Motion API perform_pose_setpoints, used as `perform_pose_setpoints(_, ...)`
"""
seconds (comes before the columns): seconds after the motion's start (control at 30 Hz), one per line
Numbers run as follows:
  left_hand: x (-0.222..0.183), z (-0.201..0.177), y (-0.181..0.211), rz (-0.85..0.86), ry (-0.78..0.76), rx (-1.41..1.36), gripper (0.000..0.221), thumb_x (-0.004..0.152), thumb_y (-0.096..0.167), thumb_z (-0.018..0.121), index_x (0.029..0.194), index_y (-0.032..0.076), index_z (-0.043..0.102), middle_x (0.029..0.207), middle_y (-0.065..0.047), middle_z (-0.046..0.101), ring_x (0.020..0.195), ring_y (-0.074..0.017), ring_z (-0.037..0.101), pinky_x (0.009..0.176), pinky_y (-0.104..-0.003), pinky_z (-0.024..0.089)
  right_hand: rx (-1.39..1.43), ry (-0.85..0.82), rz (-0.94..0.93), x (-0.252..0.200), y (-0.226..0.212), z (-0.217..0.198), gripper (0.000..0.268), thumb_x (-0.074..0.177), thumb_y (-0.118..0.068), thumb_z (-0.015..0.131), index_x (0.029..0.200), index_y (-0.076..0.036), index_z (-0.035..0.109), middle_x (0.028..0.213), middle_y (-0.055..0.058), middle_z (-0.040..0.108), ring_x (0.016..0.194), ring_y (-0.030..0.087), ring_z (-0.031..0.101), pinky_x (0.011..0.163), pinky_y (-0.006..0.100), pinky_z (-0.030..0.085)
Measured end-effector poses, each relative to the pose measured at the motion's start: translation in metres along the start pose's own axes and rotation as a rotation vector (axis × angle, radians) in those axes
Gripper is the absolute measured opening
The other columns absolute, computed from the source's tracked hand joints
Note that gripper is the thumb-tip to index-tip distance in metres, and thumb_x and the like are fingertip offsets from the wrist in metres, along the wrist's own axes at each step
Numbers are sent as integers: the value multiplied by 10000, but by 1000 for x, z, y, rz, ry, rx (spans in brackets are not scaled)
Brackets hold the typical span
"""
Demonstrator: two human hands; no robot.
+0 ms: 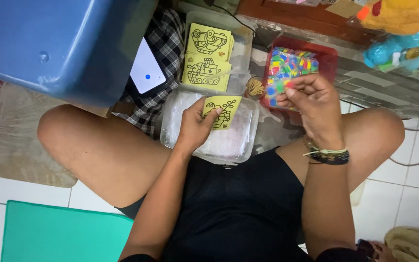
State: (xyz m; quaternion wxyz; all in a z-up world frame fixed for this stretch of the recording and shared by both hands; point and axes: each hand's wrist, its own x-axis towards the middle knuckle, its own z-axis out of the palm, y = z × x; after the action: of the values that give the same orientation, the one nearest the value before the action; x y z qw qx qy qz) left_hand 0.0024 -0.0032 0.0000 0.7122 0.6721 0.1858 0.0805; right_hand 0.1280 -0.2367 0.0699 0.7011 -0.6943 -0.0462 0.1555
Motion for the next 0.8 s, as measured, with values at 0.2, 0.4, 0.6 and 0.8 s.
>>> perform_pose_setpoints(0.2,-3,7,-13,123,-88,160,225,938,98,724,1152,30,735,903,-188,778,908,-272,746,806,-446,585,-119,-54,-296,6,16,21,169,929,54,766,1085,55,701,901,154,708,802,159,703,694,300,618)
perform_pose_setpoints(0.4,-4,9,-17,177,-148,231,209,948,106,728,1149,51,745,908,-162,783,907,-301,757,834,-466,587,-551,-85,-585,3,0,25,187,892,-1,835,1037,-117,815,877,21,751,827,170,668,797,283,555)
perform_pose_setpoints(0.6,-4,12,-19,182,-195,219,190,938,78,729,1126,58,751,882,-152,783,889,-280,755,812,-457,583,-601,-266,-613,-4,-7,28,164,931,42,727,1060,-39,787,924,142,766,956,361,675,879,455,505)
perform_pose_setpoints(0.8,-5,13,-15,181,-202,209,180,939,86,725,1117,70,744,878,-153,783,892,-288,757,793,-469,585,-643,-356,-586,-2,-2,28,118,968,-39,701,1037,-91,781,965,103,778,1003,364,683,905,469,501)
